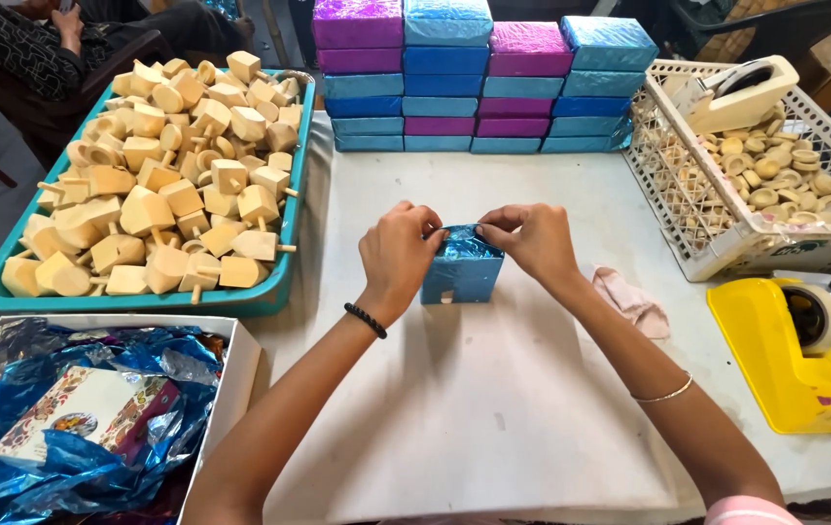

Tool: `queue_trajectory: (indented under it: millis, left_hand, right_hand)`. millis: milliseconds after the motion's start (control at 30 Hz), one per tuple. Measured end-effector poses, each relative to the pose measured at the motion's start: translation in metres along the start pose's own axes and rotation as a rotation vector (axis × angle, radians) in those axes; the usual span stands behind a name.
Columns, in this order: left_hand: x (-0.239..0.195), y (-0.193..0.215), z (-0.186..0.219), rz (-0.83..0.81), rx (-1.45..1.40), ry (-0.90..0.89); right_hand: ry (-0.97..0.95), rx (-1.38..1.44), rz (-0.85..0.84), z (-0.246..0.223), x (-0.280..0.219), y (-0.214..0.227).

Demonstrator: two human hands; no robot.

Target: The person is wrapping small boxes in blue and purple shiny paper, organizing wooden dreidels, and packing small tokens into a box.

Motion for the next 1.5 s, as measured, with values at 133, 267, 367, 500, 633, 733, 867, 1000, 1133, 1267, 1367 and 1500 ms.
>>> queue_trajectory:
  millis: [133, 267, 367, 500, 633, 733, 867, 1000, 1133, 1267, 1367, 1500]
  left_hand:
    - [0.000, -0.009, -0.007, 0.210, 0.186, -0.412]
    - [0.001, -0.030, -0.028, 0.098, 0.169, -0.405]
    - [0.001, -0.032, -0.028, -0.071, 0.110, -0.276]
    - [-0.002, -0.021, -0.020, -0.038, 0.074, -0.356]
    - [-0.007, 0.002, -0.014, -0.106, -0.084, -0.395]
    - [-0.011, 0.003, -0.018, -0.139, -0.134, -0.386]
    - [-0.018, -0.012, -0.032, -0.112, -0.080, -0.417]
    - [-0.019, -0.012, -0.029, -0.056, 0.001, -0.475]
    - [-0.014, -0.008, -0.024, -0.074, 0.037, -0.462]
    - [-0.007, -0.007, -0.023, -0.128, 0.047, -0.449]
    - [0.001, -0.007, -0.024, -0.196, 0.049, -0.450]
    - [0.009, -0.012, -0.028, -0.292, 0.083, -0.420]
  right_hand:
    - [0.189, 0.007, 0.143, 0.006, -0.008, -0.006]
    - [0.194, -0.026, 0.142, -0.012, -0.013, 0.002]
    - [0.163, -0.130, 0.131, -0.017, -0.012, 0.000]
    - [0.302, -0.290, 0.255, -0.011, -0.012, -0.009]
    - [0.397, -0.307, 0.320, -0.001, -0.013, -0.015]
    - [0.421, -0.281, 0.307, 0.001, -0.014, -0.014]
    - [0.437, -0.300, 0.285, -0.010, -0.023, -0.002]
    - [0.431, -0.372, 0.186, -0.010, -0.034, 0.011]
    - [0.364, -0.350, 0.149, 0.022, -0.051, 0.029]
    - [0.164, -0.267, 0.296, 0.100, -0.086, 0.100]
    - [0.009, -0.467, 0.536, 0.224, -0.116, 0.152]
    - [-0.493, -0.271, 0.629, 0.467, -0.196, 0.184]
Point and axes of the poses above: each hand's wrist, its own x-axis towards the middle knuckle, its own y-axis out of the back of the hand, z = x × y, the point moved 1 cm from there along x, towards the middle knuckle, and after that the axes turned 13 degrees about -y, right-handed, at the moved point
